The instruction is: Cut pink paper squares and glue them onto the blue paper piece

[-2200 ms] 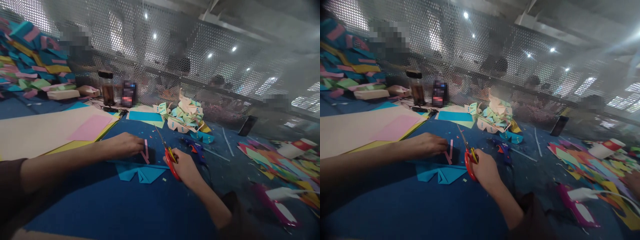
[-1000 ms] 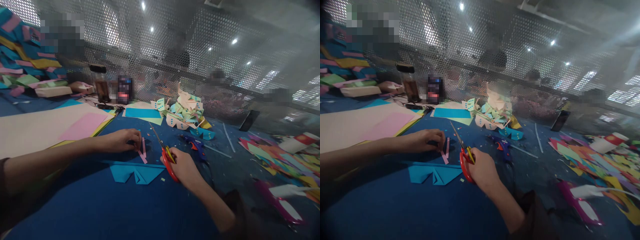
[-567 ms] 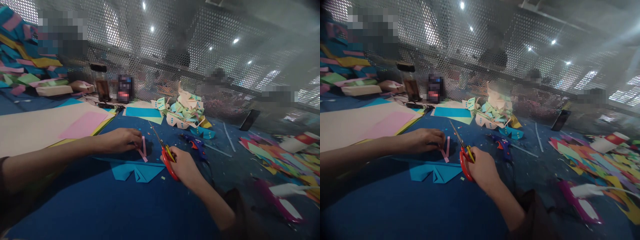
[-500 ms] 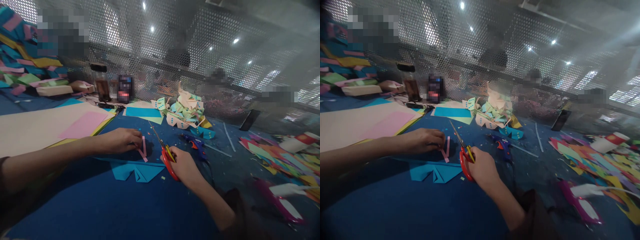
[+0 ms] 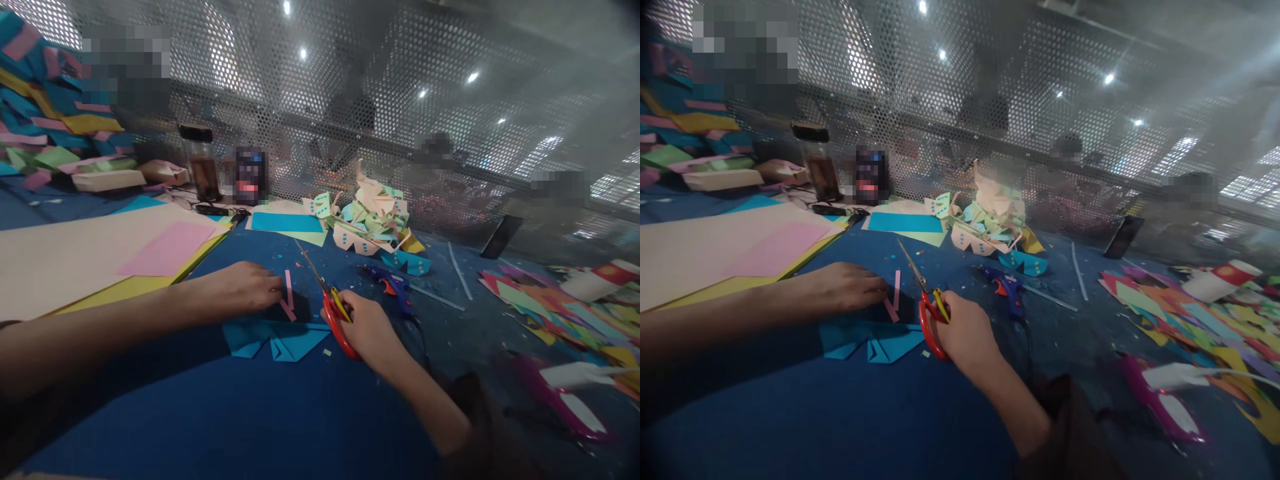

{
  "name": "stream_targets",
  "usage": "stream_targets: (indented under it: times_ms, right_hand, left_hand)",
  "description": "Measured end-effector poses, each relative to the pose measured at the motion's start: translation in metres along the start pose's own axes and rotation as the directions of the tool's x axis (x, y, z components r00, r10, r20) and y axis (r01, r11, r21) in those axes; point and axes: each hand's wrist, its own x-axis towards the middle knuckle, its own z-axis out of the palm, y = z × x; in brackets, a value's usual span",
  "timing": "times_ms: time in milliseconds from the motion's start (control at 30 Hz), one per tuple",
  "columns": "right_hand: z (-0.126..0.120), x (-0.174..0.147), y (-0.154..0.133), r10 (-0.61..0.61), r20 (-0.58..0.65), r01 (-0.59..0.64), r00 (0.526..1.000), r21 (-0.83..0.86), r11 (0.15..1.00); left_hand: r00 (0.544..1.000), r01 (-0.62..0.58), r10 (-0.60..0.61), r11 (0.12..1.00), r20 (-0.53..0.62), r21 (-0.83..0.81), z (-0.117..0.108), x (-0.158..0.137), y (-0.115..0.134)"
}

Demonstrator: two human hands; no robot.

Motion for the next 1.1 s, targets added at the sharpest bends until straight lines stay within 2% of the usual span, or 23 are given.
stream_targets:
  times_ms: [167, 300, 500, 600, 733, 900, 1000, 1100]
  right_hand:
    - [-0.001, -0.001, -0.002, -0.002, 0.003, 0.002, 1.0, 0.004, 1.0]
    - [-0.002, -0.001, -0.001, 0.002, 0.012, -0.002, 1.0, 0.03, 1.0]
    - [-0.004, -0.002, -0.004, 0.033, 0.022, -0.033, 0.999, 0.038, 0.999]
    - [-0.004, -0.002, -0.005, 0.044, 0.028, -0.045, 0.999, 0.022, 0.999]
    - [-0.011, -0.001, -0.005, 0.026, 0.003, -0.025, 1.0, -0.127, 0.992]
    - [-0.037, -0.011, 0.0, -0.103, 0.014, 0.101, 0.995, -0.359, 0.928]
    - [-0.052, -0.025, 0.005, -0.182, 0.052, 0.188, 0.982, -0.399, 0.898]
    - [-0.06, -0.037, 0.011, -0.204, 0.089, 0.223, 0.975, -0.413, 0.883]
  left_hand:
    - [0.999, 0.023, -0.026, 0.995, -0.03, -0.096, 0.0, 0.0, -0.002]
    - [0.998, -0.004, -0.005, 0.991, -0.064, -0.131, -0.002, 0.001, -0.004]
    - [1.0, 0.008, -0.009, 0.999, -0.017, -0.042, 0.0, 0.004, -0.005]
    - [0.999, 0.004, -0.005, 0.999, -0.044, -0.035, 0.002, 0.004, -0.005]
    - [0.996, 0.03, -0.038, 0.995, -0.08, -0.098, 0.005, 0.003, -0.007]
    - [0.986, 0.095, -0.127, 0.961, -0.111, -0.26, 0.01, 0.001, -0.014]
    - [0.977, 0.101, -0.168, 0.909, -0.134, -0.403, 0.013, 0.001, -0.018]
    - [0.968, 0.095, -0.193, 0.872, -0.159, -0.48, 0.015, 0.001, -0.021]
